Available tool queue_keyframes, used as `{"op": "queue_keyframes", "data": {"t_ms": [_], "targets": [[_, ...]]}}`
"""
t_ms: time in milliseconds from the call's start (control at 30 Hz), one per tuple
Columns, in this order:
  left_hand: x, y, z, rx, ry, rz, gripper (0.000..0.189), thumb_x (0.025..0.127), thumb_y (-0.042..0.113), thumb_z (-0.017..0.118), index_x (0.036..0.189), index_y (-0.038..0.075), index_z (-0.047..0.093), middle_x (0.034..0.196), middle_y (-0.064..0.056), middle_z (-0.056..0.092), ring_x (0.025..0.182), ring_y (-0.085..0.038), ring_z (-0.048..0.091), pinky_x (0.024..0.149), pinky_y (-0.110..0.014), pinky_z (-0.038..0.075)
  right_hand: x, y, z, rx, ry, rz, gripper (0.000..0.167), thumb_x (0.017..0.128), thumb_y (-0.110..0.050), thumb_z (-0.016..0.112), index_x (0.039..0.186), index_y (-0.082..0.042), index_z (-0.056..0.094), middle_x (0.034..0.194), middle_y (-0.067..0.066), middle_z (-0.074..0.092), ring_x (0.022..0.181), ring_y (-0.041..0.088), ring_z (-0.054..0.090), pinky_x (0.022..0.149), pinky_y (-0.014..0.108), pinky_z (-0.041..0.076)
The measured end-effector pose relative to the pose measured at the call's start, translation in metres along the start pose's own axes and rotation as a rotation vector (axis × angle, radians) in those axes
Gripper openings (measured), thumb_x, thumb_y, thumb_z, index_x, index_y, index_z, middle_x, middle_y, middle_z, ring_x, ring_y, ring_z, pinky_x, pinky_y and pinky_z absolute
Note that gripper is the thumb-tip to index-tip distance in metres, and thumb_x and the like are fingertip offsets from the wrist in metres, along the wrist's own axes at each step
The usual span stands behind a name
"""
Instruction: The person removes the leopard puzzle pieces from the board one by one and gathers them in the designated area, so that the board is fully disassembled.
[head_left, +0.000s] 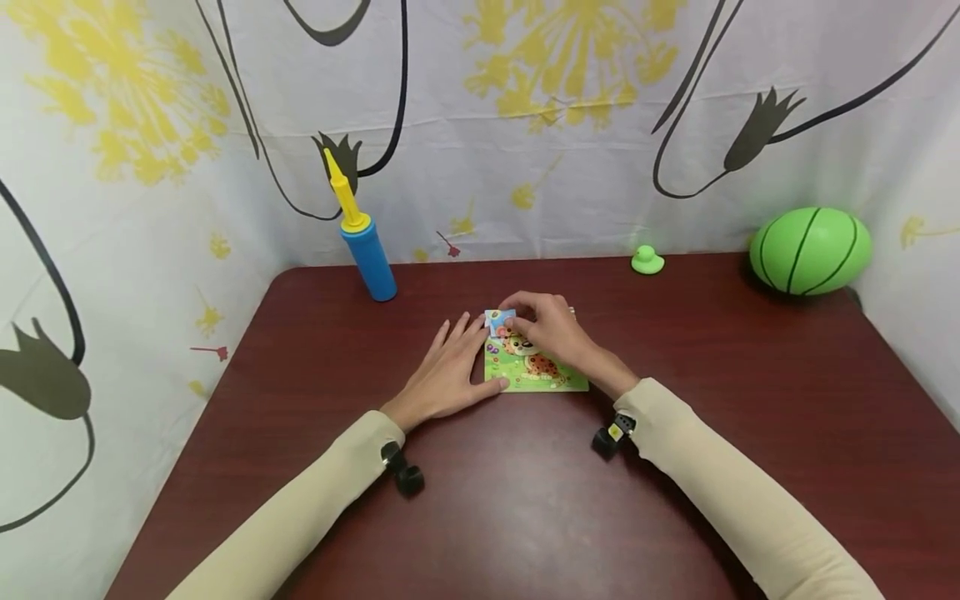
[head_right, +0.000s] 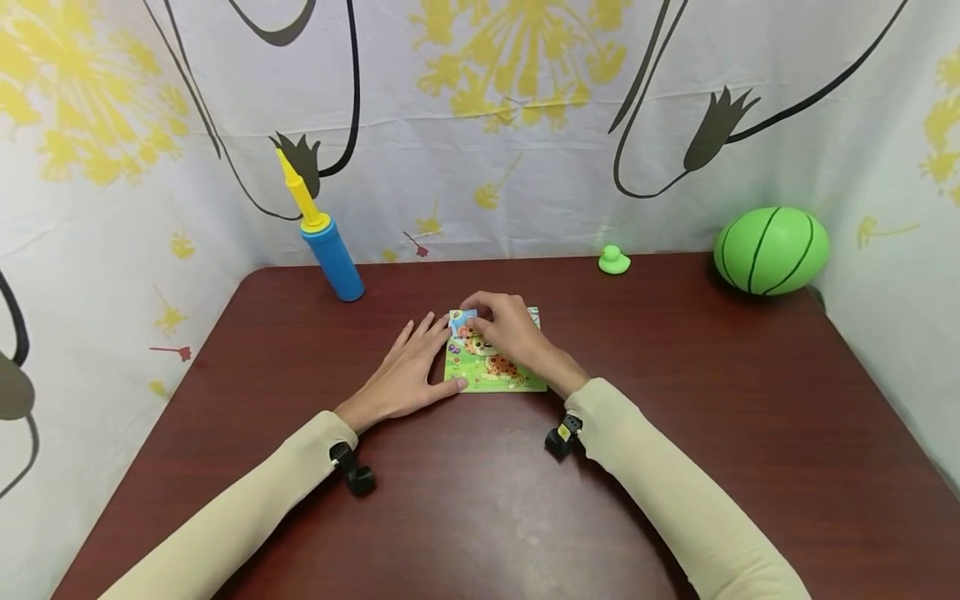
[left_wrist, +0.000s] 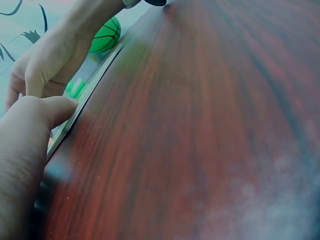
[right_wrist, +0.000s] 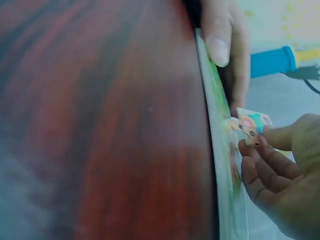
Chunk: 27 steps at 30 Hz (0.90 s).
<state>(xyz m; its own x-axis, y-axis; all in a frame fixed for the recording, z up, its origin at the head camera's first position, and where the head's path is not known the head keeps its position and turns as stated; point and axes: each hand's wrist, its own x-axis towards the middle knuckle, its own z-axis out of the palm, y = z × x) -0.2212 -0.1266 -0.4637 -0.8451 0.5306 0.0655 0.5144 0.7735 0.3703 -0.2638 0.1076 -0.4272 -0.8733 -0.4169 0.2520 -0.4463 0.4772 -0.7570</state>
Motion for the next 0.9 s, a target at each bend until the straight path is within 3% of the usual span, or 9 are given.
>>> {"op": "queue_keyframes", "data": {"t_ms": [267, 533, 700, 900], "targets": [[0.000, -0.002, 0.002, -0.008, -0.002, -0.005, 0.101, 0.102, 0.073, 0.059, 0.174, 0.007, 0.032, 0.183, -0.011, 0.020, 0.171, -0.033, 0.008, 0.137, -0.054, -0.001, -0.004, -0.005, -0.003, 0.003, 0.063, -0.002, 0.020, 0.107, -0.003, 0.072, 0.125, -0.004, 0.078, 0.104, 0.009, 0.081, 0.084, 0.019, 0.076, 0.073, 0.036, 0.060], [0.002, -0.001, 0.003, -0.014, 0.000, -0.016, 0.103, 0.100, 0.075, 0.059, 0.174, 0.008, 0.031, 0.184, -0.010, 0.019, 0.171, -0.033, 0.007, 0.137, -0.054, -0.002, -0.008, 0.002, -0.019, -0.011, 0.093, 0.011, 0.017, 0.104, -0.004, 0.076, 0.120, -0.001, 0.078, 0.096, 0.012, 0.080, 0.081, 0.025, 0.078, 0.067, 0.032, 0.059], [0.001, 0.000, 0.002, -0.021, -0.003, -0.021, 0.103, 0.100, 0.075, 0.059, 0.174, 0.008, 0.032, 0.184, -0.009, 0.018, 0.171, -0.032, 0.006, 0.137, -0.054, -0.003, -0.013, 0.006, -0.032, -0.022, 0.106, 0.026, 0.015, 0.105, -0.005, 0.076, 0.119, -0.002, 0.078, 0.098, 0.012, 0.080, 0.084, 0.026, 0.078, 0.071, 0.035, 0.060], [0.000, 0.002, 0.000, -0.008, -0.001, -0.026, 0.103, 0.100, 0.075, 0.059, 0.173, 0.007, 0.033, 0.184, -0.008, 0.019, 0.171, -0.032, 0.007, 0.137, -0.055, -0.001, -0.022, 0.011, -0.051, -0.024, 0.143, 0.056, 0.016, 0.105, -0.005, 0.076, 0.120, -0.002, 0.078, 0.101, 0.013, 0.080, 0.089, 0.028, 0.079, 0.071, 0.026, 0.058]]}}
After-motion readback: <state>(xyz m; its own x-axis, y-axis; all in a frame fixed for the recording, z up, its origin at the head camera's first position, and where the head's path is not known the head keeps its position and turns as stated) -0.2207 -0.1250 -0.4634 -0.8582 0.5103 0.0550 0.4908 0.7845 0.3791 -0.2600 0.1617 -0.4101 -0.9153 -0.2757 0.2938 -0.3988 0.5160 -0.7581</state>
